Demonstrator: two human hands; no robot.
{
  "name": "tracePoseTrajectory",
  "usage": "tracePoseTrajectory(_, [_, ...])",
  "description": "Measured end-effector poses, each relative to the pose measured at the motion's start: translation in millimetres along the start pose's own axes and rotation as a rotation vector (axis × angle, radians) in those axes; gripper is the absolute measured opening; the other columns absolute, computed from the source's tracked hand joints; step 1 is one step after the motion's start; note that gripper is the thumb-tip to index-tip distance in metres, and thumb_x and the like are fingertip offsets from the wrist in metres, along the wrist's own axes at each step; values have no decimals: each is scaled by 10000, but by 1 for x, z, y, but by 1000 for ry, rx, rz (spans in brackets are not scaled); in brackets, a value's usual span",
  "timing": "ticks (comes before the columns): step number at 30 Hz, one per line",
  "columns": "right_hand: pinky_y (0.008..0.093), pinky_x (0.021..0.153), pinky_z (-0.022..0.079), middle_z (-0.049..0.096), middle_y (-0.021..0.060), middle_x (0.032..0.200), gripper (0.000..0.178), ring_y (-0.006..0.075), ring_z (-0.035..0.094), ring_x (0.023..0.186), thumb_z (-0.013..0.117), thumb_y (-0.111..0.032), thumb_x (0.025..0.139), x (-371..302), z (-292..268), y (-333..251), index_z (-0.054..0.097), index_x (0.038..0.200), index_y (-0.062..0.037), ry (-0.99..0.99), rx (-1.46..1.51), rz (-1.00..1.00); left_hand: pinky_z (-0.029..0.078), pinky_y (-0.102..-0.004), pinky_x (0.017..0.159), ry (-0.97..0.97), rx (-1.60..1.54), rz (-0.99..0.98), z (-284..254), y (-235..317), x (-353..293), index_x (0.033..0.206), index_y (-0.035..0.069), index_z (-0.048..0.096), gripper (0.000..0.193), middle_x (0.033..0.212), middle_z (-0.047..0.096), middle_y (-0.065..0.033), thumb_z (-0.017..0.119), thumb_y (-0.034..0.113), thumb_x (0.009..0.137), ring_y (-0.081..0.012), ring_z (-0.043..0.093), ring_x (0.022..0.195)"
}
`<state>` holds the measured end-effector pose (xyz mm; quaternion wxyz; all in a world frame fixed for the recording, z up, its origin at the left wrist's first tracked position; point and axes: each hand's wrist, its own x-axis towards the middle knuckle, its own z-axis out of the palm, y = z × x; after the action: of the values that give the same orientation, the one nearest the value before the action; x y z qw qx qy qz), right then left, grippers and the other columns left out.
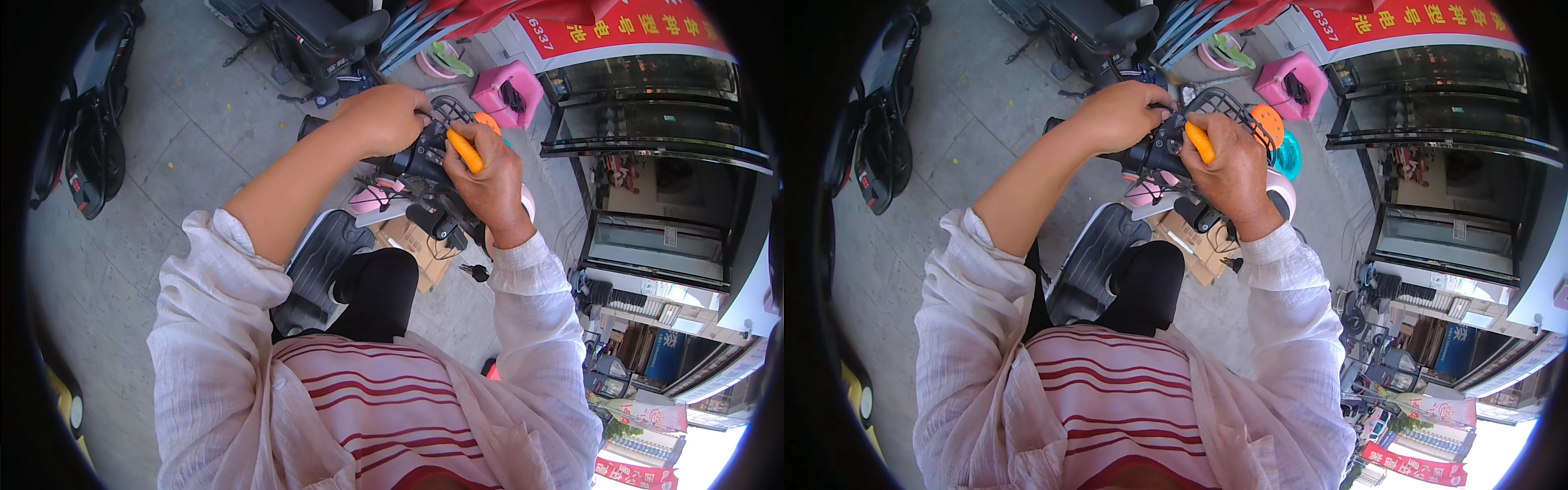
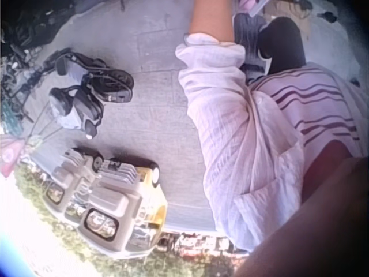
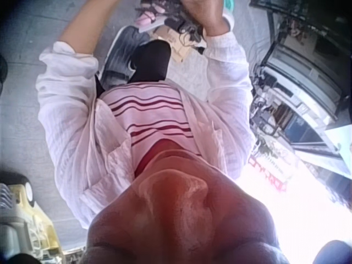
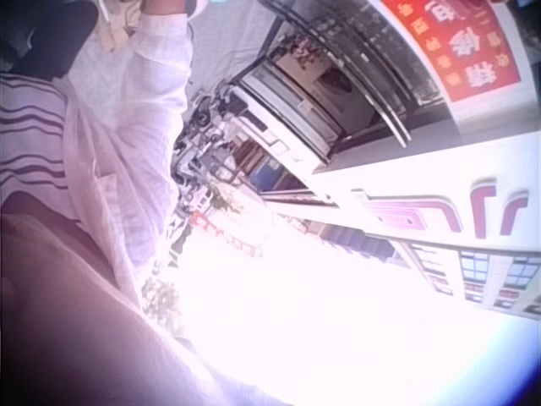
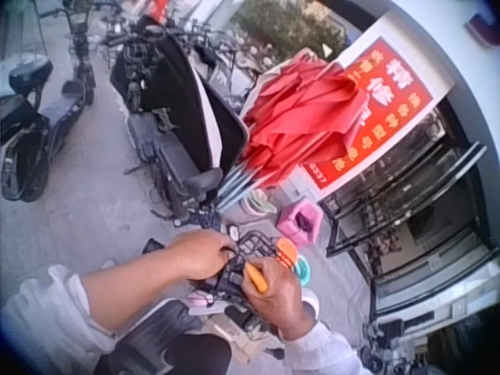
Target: The person uses a yellow screwdriver to tighten screws on the handlebar assembly of a pink electric scooter. They repeatedly adjust the grip and apply torque to fasteners on the left and right sides of the handlebar stem.
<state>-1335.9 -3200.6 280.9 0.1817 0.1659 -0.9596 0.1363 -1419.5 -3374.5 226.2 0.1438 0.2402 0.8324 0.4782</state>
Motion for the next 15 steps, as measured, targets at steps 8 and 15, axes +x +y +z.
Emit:
tracePoseTrajectory(8, [394,694,550,682,134,885,238,340,684,790,754,-101,784,-3,2,-3,676,1004,-56,-10,79,24,513,-423,857,9,15,-6,-2,3,0,1145,104,711,279,1042,713,-156,601,226,920,-346,667,992])
tracePoseTrajectory(15, [389,706,552,691,135,899,246,338,686,796,753,-94,776,-4,2,-5,678,1007,-55,-8,85,27,513,-427,863,23,24,-4,1,3,-3,1145,118,711,279,1052,714,-152,597,235,919,-348,664,1006])
